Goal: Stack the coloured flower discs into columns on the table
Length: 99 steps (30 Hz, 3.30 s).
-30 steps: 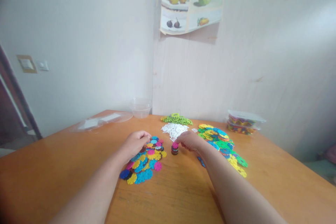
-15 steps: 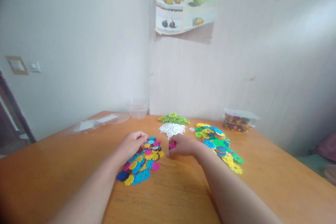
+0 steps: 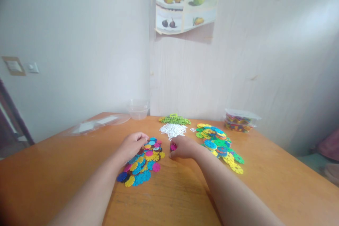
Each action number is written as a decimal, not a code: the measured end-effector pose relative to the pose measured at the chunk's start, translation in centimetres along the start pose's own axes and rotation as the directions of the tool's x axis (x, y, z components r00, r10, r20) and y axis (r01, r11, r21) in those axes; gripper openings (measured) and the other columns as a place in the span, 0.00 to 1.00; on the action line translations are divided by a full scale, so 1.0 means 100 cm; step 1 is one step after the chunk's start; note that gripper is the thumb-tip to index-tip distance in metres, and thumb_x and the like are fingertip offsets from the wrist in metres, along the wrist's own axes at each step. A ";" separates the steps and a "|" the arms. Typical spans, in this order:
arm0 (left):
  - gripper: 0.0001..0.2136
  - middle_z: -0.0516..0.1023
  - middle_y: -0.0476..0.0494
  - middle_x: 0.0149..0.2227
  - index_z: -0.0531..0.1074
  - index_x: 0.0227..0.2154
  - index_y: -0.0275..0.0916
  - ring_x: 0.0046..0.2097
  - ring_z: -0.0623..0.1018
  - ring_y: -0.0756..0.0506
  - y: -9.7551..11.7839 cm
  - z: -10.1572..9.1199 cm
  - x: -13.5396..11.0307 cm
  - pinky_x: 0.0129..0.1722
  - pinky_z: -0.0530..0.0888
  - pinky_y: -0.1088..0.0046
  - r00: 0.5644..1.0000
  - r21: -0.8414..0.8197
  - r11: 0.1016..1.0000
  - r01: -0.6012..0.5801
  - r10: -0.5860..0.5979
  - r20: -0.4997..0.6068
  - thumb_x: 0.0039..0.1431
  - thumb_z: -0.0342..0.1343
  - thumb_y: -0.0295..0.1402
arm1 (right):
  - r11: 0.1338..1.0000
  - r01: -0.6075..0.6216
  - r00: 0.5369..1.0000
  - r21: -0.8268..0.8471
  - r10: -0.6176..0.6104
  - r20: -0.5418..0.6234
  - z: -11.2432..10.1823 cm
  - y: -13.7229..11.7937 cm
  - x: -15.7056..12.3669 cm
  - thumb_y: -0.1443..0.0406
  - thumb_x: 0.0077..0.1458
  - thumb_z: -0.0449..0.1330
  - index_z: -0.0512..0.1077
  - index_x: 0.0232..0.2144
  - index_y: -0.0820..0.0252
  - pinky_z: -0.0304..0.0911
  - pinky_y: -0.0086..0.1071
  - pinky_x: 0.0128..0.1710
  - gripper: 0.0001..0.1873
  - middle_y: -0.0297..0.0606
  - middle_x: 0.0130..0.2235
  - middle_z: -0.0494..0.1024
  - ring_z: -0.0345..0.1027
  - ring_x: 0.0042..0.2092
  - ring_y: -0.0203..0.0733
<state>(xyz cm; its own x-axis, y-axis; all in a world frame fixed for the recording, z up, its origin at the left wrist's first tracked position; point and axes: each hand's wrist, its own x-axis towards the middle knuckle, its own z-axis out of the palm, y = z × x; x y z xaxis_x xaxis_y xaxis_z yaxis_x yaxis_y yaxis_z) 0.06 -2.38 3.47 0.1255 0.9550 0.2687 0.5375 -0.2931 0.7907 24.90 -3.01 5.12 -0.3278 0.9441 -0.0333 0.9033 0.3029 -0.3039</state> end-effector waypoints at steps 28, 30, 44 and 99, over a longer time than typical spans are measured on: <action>0.11 0.75 0.48 0.25 0.75 0.26 0.38 0.29 0.72 0.47 0.002 0.000 0.000 0.29 0.65 0.76 1.000 0.020 1.000 0.013 -0.012 -0.026 0.51 0.53 0.40 | 0.998 -0.048 0.990 -0.051 0.041 -0.132 -0.032 -0.013 -0.014 0.60 0.45 0.62 0.73 0.35 0.56 0.50 0.28 0.29 0.12 0.35 0.35 0.77 0.66 0.34 0.39; 0.11 0.75 0.49 0.25 0.74 0.26 0.39 0.30 0.72 0.47 0.002 0.001 0.000 0.29 0.64 0.76 1.000 0.029 1.000 0.004 -0.003 -0.030 0.51 0.53 0.40 | 0.997 -0.053 0.991 -0.059 0.045 -0.129 -0.033 -0.007 -0.012 0.61 0.45 0.62 0.74 0.35 0.56 0.51 0.28 0.29 0.12 0.36 0.35 0.77 0.66 0.35 0.39; 0.11 0.74 0.49 0.24 0.74 0.25 0.39 0.28 0.71 0.48 0.000 0.000 0.000 0.28 0.64 0.76 1.000 0.026 1.000 -0.009 0.010 -0.014 0.51 0.53 0.40 | 0.999 -0.010 0.991 -0.051 0.003 -0.132 -0.020 -0.022 -0.013 0.61 0.45 0.63 0.74 0.38 0.55 0.51 0.28 0.29 0.14 0.34 0.37 0.77 0.67 0.36 0.39; 0.13 0.78 0.46 0.27 0.76 0.27 0.38 0.31 0.74 0.47 -0.011 0.005 0.002 0.30 0.66 0.75 0.999 0.126 0.992 -0.029 0.025 0.033 0.54 0.51 0.40 | 0.939 0.036 0.991 -0.343 -0.078 -0.111 0.028 -0.068 -0.013 0.61 0.55 0.51 0.74 0.38 0.56 0.57 0.32 0.32 0.14 0.43 0.39 0.79 0.73 0.38 0.47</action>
<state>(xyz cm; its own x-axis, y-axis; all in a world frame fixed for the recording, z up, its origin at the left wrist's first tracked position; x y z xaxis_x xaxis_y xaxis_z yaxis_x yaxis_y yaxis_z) -0.08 -1.86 2.41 0.1663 0.9483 0.2705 0.6341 -0.3129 0.7071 18.43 -6.66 4.59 -0.3646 0.9262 0.0960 0.9311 0.3624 0.0403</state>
